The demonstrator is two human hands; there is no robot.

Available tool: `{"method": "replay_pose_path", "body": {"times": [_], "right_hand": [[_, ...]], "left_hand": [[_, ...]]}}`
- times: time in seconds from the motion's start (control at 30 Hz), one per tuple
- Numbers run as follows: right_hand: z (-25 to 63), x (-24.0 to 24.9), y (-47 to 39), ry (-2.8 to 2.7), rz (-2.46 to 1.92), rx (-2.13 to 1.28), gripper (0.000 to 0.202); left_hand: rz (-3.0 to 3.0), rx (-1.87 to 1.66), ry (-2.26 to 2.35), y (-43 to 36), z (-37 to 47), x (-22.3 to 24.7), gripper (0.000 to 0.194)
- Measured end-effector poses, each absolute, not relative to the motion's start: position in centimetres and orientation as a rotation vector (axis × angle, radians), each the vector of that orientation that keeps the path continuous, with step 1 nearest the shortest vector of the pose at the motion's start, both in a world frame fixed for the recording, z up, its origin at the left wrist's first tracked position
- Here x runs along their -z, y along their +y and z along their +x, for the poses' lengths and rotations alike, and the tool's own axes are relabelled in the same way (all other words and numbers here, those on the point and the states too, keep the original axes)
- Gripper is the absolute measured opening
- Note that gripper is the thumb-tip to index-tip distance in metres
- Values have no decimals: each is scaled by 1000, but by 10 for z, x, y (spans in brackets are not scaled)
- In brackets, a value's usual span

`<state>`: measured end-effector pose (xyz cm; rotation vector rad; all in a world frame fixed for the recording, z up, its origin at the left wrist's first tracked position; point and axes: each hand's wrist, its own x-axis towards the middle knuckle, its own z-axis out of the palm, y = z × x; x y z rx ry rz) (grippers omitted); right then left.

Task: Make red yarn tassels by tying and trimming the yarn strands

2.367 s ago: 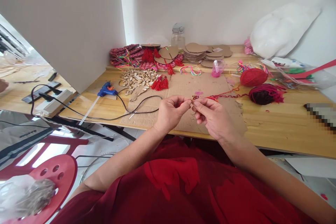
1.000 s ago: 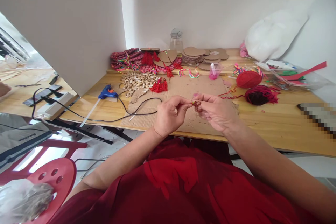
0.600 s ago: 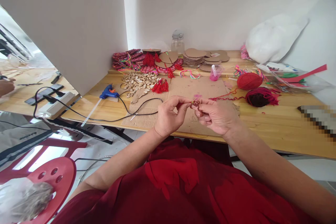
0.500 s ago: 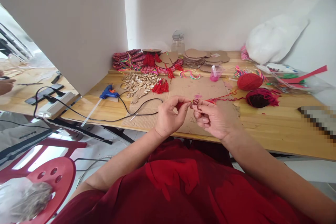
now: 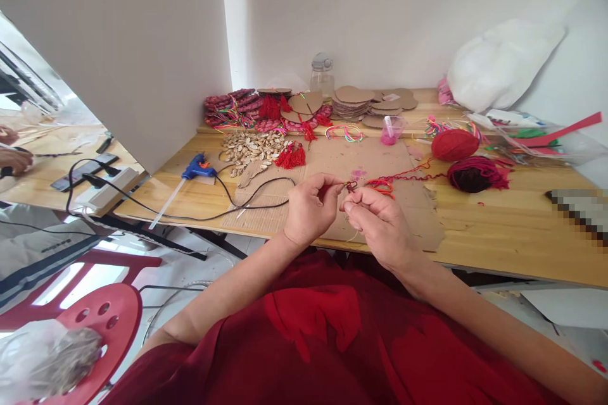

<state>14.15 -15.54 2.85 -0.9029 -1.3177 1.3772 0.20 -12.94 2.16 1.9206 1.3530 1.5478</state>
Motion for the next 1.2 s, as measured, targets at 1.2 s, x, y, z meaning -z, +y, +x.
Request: {"method": "replay_pose_path", "body": {"times": [1.2], "right_hand": [[180, -57, -127, -2028, -963, -658, 19]], "left_hand": [[1870, -1245, 1253, -128, -6, -31, 10]]}}
